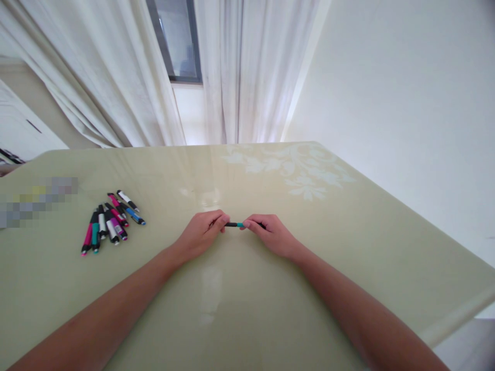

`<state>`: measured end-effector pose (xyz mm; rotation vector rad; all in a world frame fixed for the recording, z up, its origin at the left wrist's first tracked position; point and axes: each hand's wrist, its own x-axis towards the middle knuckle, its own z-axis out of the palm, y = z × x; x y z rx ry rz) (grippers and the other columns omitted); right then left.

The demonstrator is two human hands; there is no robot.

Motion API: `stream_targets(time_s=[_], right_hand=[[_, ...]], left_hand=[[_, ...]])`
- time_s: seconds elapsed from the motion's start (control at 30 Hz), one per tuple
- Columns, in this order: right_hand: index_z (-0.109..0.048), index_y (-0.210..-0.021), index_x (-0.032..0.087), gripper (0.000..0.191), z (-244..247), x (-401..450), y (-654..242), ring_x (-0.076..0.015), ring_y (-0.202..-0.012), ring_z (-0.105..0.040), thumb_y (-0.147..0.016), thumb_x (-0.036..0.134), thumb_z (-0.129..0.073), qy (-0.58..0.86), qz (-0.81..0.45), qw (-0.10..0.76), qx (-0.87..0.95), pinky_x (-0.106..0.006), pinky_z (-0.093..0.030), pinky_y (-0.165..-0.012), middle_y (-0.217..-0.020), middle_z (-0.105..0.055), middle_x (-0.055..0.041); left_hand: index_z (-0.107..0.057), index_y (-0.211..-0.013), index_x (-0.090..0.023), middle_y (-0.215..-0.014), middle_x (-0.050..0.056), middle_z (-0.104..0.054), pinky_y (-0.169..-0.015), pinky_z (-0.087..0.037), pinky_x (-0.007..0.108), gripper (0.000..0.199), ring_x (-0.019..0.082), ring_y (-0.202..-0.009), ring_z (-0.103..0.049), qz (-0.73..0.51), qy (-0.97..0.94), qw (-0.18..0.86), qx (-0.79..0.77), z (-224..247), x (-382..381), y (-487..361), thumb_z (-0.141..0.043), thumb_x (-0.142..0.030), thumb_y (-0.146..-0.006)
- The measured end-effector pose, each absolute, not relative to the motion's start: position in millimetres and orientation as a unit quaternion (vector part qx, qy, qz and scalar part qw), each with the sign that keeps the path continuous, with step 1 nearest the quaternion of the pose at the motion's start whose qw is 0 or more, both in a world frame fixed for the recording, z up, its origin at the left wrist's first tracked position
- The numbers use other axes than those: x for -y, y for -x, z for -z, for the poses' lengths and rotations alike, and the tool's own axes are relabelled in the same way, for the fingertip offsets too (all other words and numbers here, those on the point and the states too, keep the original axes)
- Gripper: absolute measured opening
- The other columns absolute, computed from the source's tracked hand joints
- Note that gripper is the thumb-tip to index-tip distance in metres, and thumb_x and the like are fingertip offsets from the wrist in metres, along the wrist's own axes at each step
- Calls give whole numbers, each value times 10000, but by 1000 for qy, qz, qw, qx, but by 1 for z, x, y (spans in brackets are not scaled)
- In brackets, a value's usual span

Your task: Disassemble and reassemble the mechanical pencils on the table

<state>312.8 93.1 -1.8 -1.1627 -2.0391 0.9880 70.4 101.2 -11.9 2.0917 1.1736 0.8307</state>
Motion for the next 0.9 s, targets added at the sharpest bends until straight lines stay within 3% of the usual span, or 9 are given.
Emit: stream_targets(time_s=[0.07,0.2,0.3,0.4,0.5,0.77,0.9], right_hand=[[-767,-913,187,373,2,-93,-313,-134,-660,-484,-1038,424,-508,435,-372,294,765,-245,-354,-639,-688,-579,24],[-739,-866,178,362,3,-94,-312,-132,-665,-484,-1034,406,-513,429,-378,288,768,-240,-353,-633,-687,-562,26],[-735,-868,180,364,3,-94,-313,-133,-675,-493,-1037,405,-504,428,-379,289,768,-239,-359,-644,-701,-576,23],[-734,-855,178,379,3,-94,-313,-136,-669,-491,-1035,421,-505,426,-376,285,772,-242,-357,-639,-698,-581,19],[-745,-883,184,396,4,-94,-313,-140,-666,-488,-1039,446,-492,429,-372,287,771,-244,-353,-635,-684,-570,21],[-734,-853,181,402,3,-93,-313,-137,-671,-493,-1038,448,-498,427,-376,280,773,-243,-361,-638,-690,-573,22],[-730,-864,180,397,3,-94,-313,-138,-685,-501,-1042,440,-488,430,-372,284,772,-241,-369,-652,-708,-588,19]], left_hand=[[-659,-867,-184,-720,-25,-621,-598,-374,254,347,136,-625,-527,-318,-793,287,-434,12,-101,-70,-570,-492,-998],[-659,-829,-183,-727,-10,-636,-631,-392,262,392,143,-648,-548,-298,-813,273,-420,12,-101,-71,-490,-466,-1041],[-680,-912,-190,-766,-13,-667,-632,-402,258,325,142,-652,-557,-297,-813,280,-414,13,-101,-71,-572,-483,-1003],[-676,-845,-189,-732,-10,-661,-642,-400,263,380,141,-646,-558,-281,-825,276,-405,14,-101,-70,-481,-442,-1050],[-685,-924,-192,-802,-2,-683,-645,-407,262,319,142,-665,-565,-287,-825,274,-401,14,-101,-71,-534,-453,-1027],[-686,-920,-192,-799,8,-674,-674,-428,276,361,154,-697,-579,-282,-834,261,-395,13,-101,-72,-467,-444,-1056],[-694,-1062,-209,-908,16,-711,-697,-447,274,286,153,-729,-599,-287,-833,275,-384,13,-101,-72,-515,-430,-1038]])
